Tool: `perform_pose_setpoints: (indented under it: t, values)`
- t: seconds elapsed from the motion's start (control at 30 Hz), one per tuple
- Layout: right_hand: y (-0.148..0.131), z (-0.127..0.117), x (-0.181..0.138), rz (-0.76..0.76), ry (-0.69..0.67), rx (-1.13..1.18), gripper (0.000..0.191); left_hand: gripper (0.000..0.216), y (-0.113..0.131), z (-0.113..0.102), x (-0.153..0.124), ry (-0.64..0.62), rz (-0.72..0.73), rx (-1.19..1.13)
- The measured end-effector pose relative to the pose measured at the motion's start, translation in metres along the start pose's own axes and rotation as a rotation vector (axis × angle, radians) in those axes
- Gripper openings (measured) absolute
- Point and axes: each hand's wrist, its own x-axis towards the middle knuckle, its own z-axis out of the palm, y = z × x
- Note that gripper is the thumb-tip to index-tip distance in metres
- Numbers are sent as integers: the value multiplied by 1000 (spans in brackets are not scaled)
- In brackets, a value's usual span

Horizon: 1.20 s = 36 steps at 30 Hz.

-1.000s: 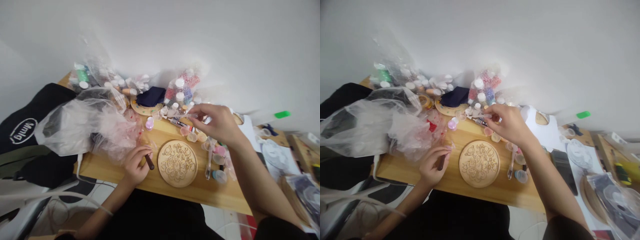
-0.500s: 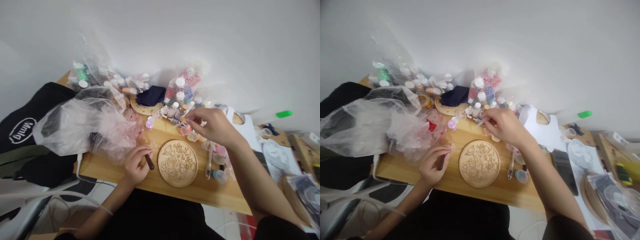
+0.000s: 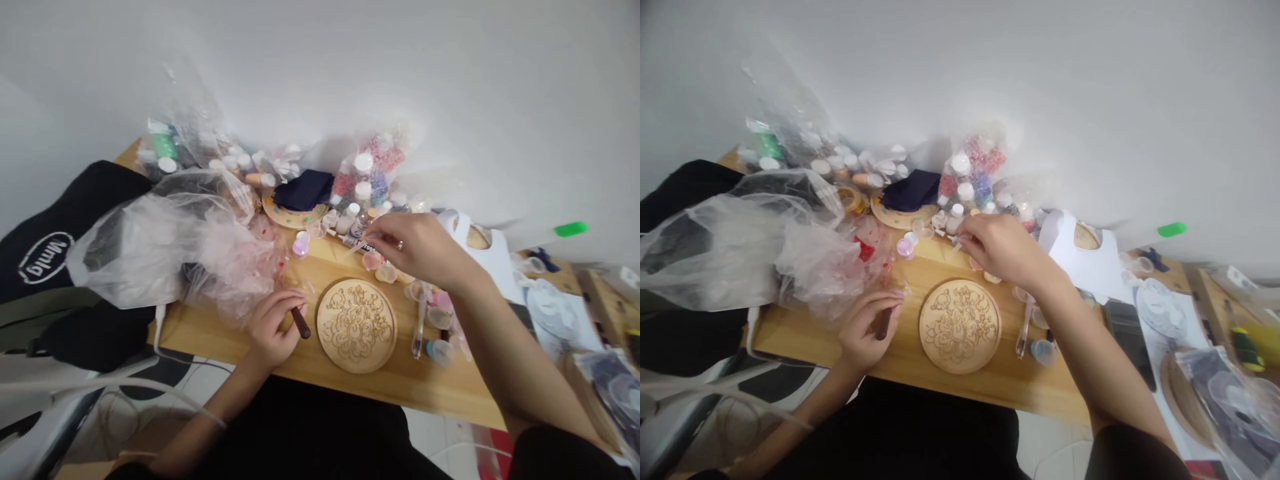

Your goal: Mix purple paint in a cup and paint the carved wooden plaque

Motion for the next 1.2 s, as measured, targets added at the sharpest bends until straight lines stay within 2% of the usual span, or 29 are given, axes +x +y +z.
perform_pose_setpoints:
  t: [0.33,0.6,0.93,1.2]
  values:
    - [-6,3,4,-9,-77,-205,23,14,-1,1,0,0,-1,-10]
    - [-4,4,4,-37,-40,-159,26,16,0,0,1,2,1,-7]
    - [-1,3,-2,-14,21,-44,17,18,-1,0,-1,2,-3,-12]
    - [3,3,-7,-44,89,-14,17,17,-1,1,-1,-4,-9,-16]
